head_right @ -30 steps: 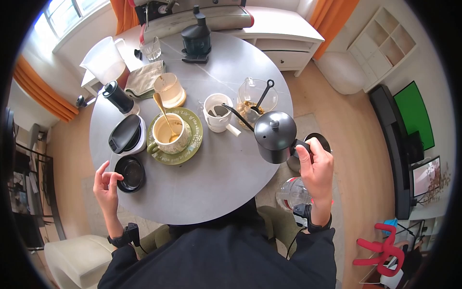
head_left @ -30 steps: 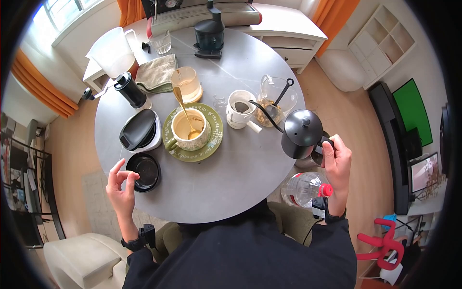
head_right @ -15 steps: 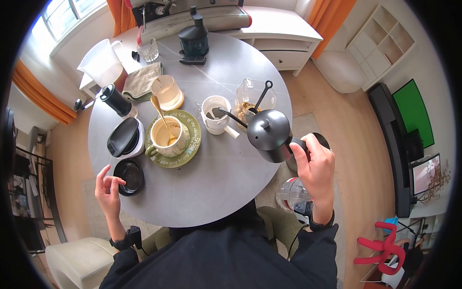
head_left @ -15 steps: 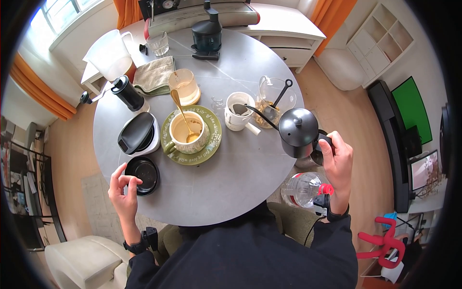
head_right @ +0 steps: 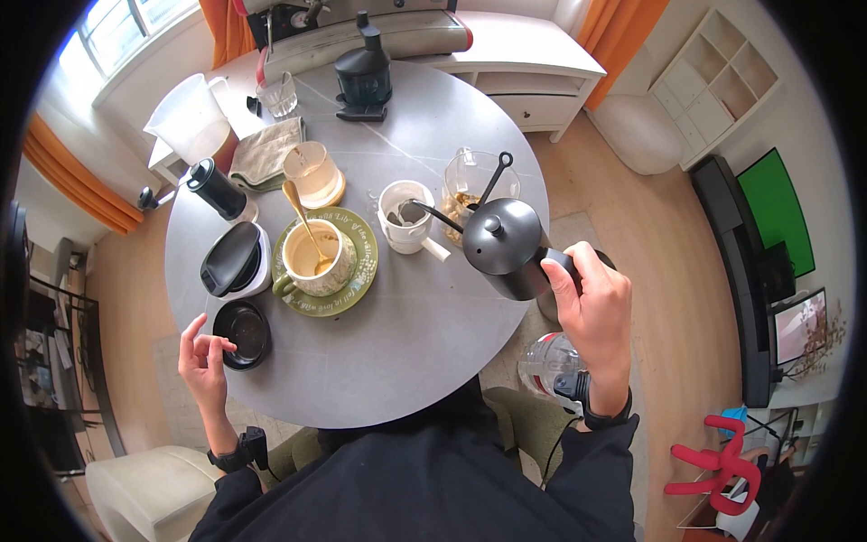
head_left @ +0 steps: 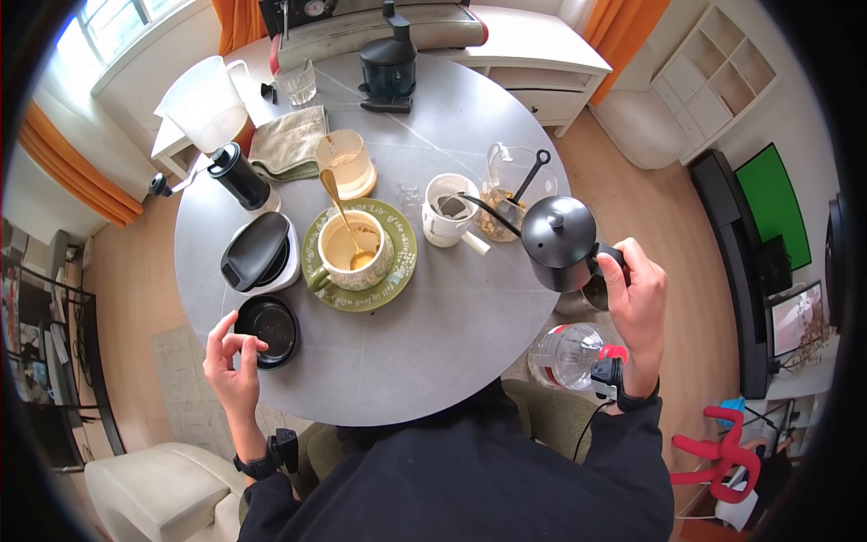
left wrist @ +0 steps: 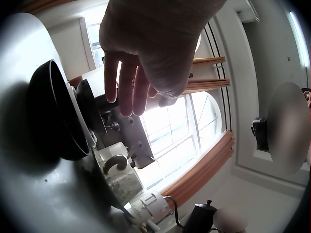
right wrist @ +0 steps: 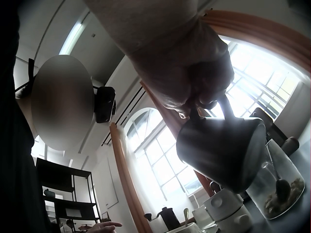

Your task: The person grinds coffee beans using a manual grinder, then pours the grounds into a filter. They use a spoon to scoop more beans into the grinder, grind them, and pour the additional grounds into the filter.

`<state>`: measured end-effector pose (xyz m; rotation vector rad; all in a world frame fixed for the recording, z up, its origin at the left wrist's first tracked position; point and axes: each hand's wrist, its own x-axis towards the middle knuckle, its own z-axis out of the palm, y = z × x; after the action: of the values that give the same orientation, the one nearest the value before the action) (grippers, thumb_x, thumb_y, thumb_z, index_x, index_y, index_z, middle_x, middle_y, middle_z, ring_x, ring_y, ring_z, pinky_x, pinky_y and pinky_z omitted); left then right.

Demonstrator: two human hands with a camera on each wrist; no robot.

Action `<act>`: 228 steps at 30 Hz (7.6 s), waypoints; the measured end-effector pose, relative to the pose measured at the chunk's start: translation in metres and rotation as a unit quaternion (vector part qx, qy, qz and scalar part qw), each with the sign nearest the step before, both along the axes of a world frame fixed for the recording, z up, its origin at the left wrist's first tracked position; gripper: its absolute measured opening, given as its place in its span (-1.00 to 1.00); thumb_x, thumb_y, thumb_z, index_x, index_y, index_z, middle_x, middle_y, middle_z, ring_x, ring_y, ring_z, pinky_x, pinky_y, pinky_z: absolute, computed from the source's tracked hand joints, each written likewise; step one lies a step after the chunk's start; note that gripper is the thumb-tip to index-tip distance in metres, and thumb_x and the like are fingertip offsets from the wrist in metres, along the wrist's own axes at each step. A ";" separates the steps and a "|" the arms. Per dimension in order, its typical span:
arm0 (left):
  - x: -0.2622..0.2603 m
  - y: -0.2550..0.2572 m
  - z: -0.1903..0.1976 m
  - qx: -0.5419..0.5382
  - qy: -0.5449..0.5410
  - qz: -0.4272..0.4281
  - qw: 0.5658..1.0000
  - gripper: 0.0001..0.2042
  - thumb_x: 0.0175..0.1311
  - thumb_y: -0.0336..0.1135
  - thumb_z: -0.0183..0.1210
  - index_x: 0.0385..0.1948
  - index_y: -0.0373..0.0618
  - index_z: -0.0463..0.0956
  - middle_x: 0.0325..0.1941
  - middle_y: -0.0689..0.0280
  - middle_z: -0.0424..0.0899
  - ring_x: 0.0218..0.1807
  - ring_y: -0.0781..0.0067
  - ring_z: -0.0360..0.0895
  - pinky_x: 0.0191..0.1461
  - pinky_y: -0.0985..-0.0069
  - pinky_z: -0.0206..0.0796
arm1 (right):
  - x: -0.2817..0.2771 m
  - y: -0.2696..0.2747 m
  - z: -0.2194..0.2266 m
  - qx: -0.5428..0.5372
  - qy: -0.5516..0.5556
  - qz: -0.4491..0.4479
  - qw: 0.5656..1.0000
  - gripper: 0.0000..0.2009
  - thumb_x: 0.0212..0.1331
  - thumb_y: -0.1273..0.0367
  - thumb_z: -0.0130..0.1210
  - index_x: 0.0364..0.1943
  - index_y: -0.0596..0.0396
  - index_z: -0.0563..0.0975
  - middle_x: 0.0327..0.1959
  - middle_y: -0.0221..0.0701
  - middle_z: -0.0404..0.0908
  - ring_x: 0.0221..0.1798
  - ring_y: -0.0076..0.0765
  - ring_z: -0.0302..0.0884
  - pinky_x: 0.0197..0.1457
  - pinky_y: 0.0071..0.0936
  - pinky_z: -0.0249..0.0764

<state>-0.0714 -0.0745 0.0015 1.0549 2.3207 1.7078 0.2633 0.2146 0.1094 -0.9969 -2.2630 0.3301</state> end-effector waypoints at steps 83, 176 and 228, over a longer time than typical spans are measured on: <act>0.036 0.265 0.068 -0.278 0.299 -0.364 0.837 -0.22 -0.16 -0.07 0.44 0.17 -0.05 0.25 -0.01 0.08 0.53 0.00 0.05 0.54 0.01 0.28 0.41 | -0.097 0.049 -0.121 -0.709 0.072 0.144 0.687 -0.67 0.35 0.21 0.02 -0.12 0.25 0.54 -0.42 -0.39 0.60 -0.54 -0.67 0.51 -0.58 -0.74 0.41; -0.055 0.144 0.097 -0.262 0.112 -0.217 0.934 -0.11 -0.14 0.19 0.39 0.22 -0.19 0.29 -0.02 -0.03 0.60 -0.01 0.10 0.61 0.09 0.36 0.41 | -0.248 0.065 -0.027 -0.560 0.123 0.121 0.810 -0.81 0.25 0.26 0.11 -0.32 0.08 0.59 -0.46 -0.52 0.60 -0.59 -0.76 0.22 -0.63 -0.76 0.07; -0.162 0.117 0.044 -0.323 0.075 -0.013 0.943 -0.36 -0.05 0.05 0.39 0.00 -0.23 0.48 -0.08 0.14 0.60 -0.13 0.38 0.59 -0.18 0.42 0.48 | -0.034 -0.012 -0.105 -0.479 0.001 0.293 0.827 -0.85 0.23 0.44 0.14 -0.24 0.27 0.52 -0.47 -0.38 0.65 -0.38 -0.56 0.64 -0.29 -0.61 0.55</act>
<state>-0.2334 0.0429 0.0456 1.0788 2.6400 0.7528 0.2288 0.2030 0.0045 -0.6522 -2.3263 1.8617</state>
